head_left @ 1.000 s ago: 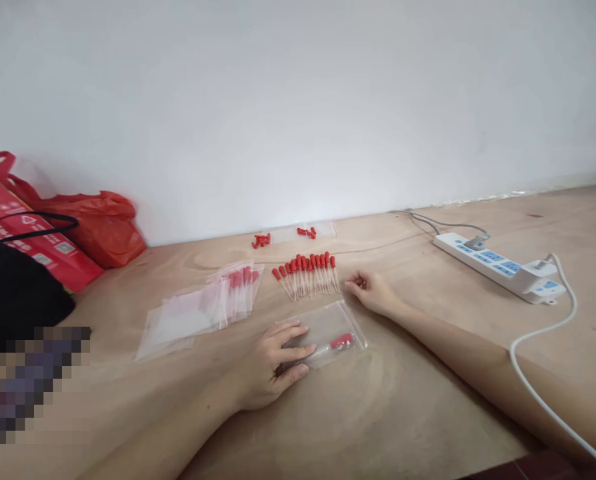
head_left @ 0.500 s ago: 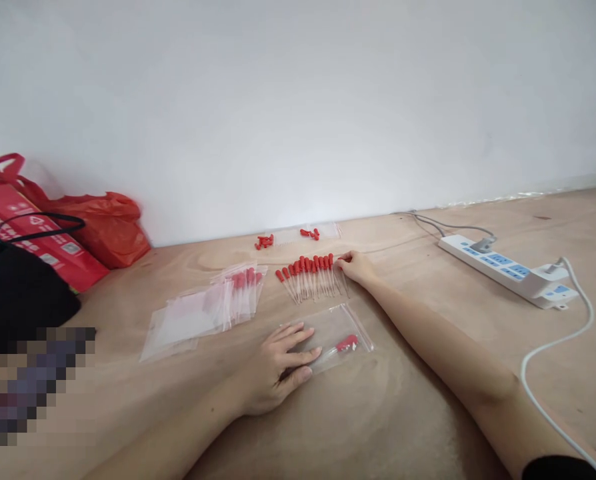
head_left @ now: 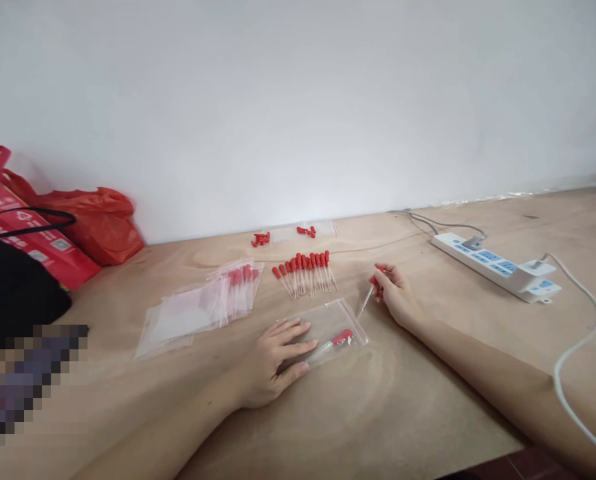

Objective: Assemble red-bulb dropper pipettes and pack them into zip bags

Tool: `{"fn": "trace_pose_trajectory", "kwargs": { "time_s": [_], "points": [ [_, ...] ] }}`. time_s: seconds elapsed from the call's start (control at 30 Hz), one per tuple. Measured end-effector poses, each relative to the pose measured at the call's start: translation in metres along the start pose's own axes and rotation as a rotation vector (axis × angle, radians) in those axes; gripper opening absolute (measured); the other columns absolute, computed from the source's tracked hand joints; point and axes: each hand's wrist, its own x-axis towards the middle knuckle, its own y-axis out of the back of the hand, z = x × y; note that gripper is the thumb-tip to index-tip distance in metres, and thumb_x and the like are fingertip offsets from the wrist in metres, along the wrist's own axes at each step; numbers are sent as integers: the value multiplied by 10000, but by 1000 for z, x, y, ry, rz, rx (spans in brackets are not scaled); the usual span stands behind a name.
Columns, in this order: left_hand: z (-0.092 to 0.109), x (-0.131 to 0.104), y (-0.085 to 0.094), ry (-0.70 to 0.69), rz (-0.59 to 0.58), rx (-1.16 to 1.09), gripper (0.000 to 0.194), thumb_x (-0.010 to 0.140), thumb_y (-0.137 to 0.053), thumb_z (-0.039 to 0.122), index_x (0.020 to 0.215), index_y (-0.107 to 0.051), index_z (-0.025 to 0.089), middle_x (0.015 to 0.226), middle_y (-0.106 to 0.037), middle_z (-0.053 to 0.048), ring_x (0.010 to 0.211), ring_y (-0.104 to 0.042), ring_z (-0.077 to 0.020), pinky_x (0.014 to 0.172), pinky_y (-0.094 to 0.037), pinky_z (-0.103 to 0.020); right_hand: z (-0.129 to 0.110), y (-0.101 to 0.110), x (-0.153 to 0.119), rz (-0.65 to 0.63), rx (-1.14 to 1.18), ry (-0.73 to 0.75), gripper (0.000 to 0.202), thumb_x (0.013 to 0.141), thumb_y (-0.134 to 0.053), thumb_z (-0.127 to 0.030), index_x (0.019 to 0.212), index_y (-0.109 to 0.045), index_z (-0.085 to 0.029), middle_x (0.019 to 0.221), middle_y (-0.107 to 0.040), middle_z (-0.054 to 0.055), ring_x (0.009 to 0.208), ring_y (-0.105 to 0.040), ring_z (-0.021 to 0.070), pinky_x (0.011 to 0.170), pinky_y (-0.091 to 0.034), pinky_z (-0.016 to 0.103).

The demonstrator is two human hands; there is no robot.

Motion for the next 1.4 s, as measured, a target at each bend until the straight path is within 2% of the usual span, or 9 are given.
{"fn": "trace_pose_trajectory", "kwargs": {
  "time_s": [0.3,0.43,0.6,0.77,0.97,1.1,1.17,1.3,1.4],
  "points": [
    [1,1,0,-6,25,-20,429,841,-437,348,1256,-408,243,1329,-392,-42,1250,-295,-231,1021,-247,-464,-13,-9,-30,-91,179,-127,338,642,-608,-382,858,-403,-222,611,-547,-65,467,-532,81,426,-431,202],
    [1,2,1,7,27,-25,489,836,-441,347,1293,-345,204,1321,-403,-57,1247,-301,-223,1026,-251,-447,-17,-9,-39,-344,97,-198,365,609,-661,-384,801,-409,-202,602,-576,-50,492,-562,91,465,-452,210],
    [-1,2,-1,6,43,-35,489,835,-440,349,1294,-336,216,1325,-400,-44,1252,-292,-216,1033,-240,-445,-21,-2,-38,-700,-207,-234,343,616,-662,-409,747,-454,-171,479,-514,-76,286,-359,26,284,-229,154],
    [0,2,-1,11,36,-19,487,834,-440,350,1292,-340,219,1328,-395,-45,1250,-296,-217,1030,-244,-446,-20,0,-33,-847,-276,-218,353,620,-653,-433,755,-474,-161,553,-528,-56,345,-340,20,317,-229,161],
    [0,3,1,-5,33,-18,467,837,-439,333,1285,-356,228,1324,-401,-44,1250,-295,-222,1026,-246,-456,-20,1,-30,-960,-390,-127,324,655,-619,-426,584,-534,-122,505,-448,-47,454,-337,33,424,-256,178],
    [2,3,2,-8,17,4,440,840,-439,341,1266,-391,247,1332,-389,-42,1252,-288,-233,1022,-243,-468,-18,2,-29,-891,-513,-65,354,630,-635,-414,486,-495,-123,437,-353,-64,426,-271,29,406,-200,189],
    [2,3,3,-4,-1,20,416,844,-434,343,1252,-411,267,1337,-382,-38,1253,-285,-238,1014,-249,-476,-14,0,-26,-802,-495,-57,315,613,-644,-396,518,-502,-131,452,-390,-59,422,-303,34,400,-215,187],
    [3,2,4,-3,-10,33,382,847,-433,327,1229,-439,301,1337,-382,-29,1251,-290,-236,1003,-264,-475,-4,-11,-6,-565,-415,-109,237,629,-599,-367,702,-541,-149,469,-443,-63,372,-329,44,367,-236,186],
    [3,2,3,-5,-3,24,377,844,-443,330,1220,-449,305,1331,-389,-31,1248,-295,-238,1000,-266,-476,4,-28,20,-349,-452,-9,222,670,-540,-368,730,-545,-154,465,-463,-53,378,-373,64,379,-286,194]
  ]
}}
